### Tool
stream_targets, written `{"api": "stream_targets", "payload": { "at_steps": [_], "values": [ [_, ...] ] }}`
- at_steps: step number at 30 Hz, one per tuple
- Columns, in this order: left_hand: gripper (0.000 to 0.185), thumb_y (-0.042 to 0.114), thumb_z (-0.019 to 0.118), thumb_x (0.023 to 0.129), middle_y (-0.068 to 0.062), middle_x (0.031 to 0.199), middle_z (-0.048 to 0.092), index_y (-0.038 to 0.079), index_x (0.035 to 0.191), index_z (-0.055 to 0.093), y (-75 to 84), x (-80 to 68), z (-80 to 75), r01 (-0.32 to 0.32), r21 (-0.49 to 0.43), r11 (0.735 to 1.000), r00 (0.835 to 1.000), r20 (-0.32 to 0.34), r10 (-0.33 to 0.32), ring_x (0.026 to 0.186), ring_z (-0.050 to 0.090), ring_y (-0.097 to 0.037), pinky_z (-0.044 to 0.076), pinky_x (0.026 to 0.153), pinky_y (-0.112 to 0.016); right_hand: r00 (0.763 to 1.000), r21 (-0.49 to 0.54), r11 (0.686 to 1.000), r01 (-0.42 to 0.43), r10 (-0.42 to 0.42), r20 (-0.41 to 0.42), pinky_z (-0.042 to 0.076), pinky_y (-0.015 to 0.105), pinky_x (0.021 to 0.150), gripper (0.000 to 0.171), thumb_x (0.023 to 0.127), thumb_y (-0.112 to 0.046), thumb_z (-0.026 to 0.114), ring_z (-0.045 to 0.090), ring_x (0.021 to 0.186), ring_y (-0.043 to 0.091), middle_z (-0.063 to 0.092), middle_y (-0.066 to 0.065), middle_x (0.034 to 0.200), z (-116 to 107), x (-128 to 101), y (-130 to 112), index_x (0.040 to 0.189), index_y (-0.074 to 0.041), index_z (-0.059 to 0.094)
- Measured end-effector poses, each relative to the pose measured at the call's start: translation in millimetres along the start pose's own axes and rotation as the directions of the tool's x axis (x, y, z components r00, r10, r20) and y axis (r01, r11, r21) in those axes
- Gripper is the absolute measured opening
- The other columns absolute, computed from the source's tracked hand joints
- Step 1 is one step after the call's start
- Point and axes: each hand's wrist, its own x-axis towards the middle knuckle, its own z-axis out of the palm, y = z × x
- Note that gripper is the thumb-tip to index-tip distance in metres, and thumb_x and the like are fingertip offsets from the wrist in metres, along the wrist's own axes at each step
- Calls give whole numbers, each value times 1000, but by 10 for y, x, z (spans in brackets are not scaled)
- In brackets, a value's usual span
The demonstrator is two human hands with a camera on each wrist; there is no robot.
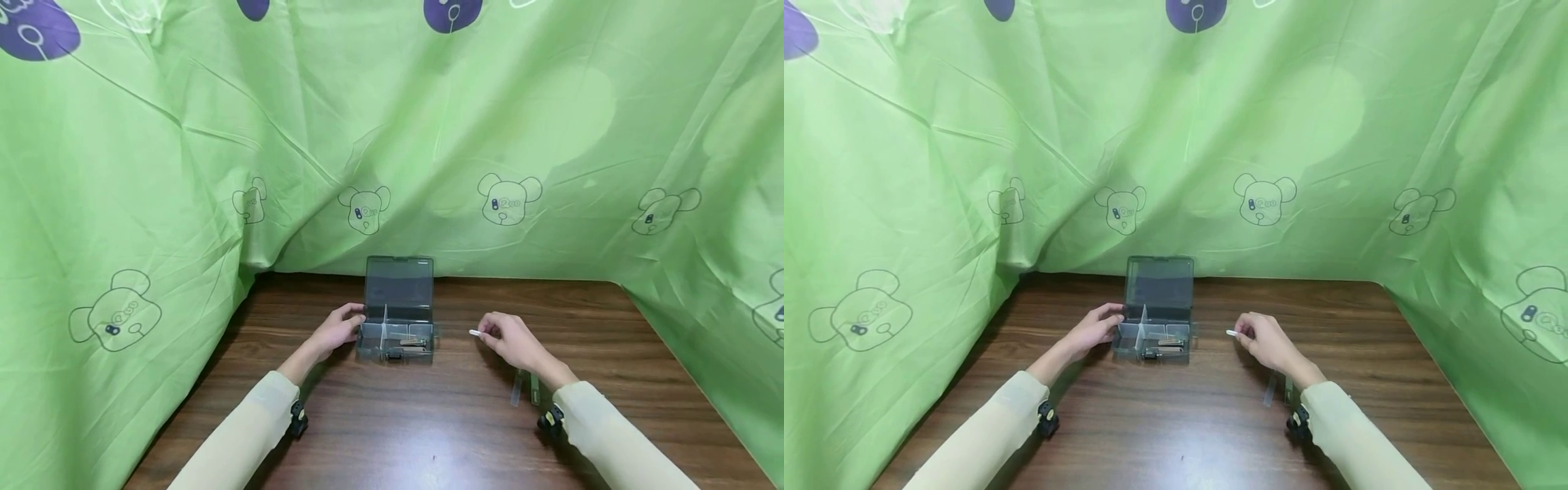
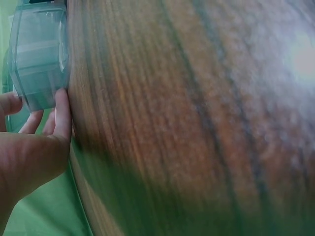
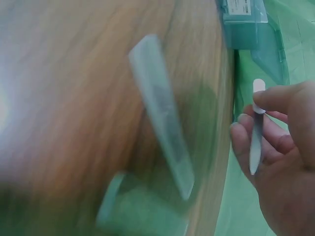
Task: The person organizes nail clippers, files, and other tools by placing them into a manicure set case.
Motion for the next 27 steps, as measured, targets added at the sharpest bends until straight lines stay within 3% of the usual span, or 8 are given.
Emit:
{"api": "stream_targets", "payload": {
  "at_steps": [7,15,27],
  "values": [
    [46,16,54,111,-22,139,58,2,154,48,-21,27,-13,-1,-1,1000,1000,12,1,126,60,-31,53,108,-53,998,45,998,-53,54,-28,57,31,71,10,92,-2,76,63,78,10,69,-6,86,121,296,-197,93,-11,72],
    [46,15,55,110,-23,140,58,2,154,48,-12,22,-23,-7,-11,1000,1000,9,7,127,60,-31,53,109,-53,999,127,991,-32,34,-14,57,31,72,5,92,-3,76,64,80,13,69,-3,87,300,649,-524,94,-7,73],
    [45,14,54,110,-22,137,58,1,153,48,-12,11,-25,-11,-19,1000,1000,20,11,128,59,-32,52,109,-54,999,180,982,-49,48,9,58,29,73,8,95,-3,76,64,80,12,68,-1,89,676,975,-766,91,-9,73]
  ]
}}
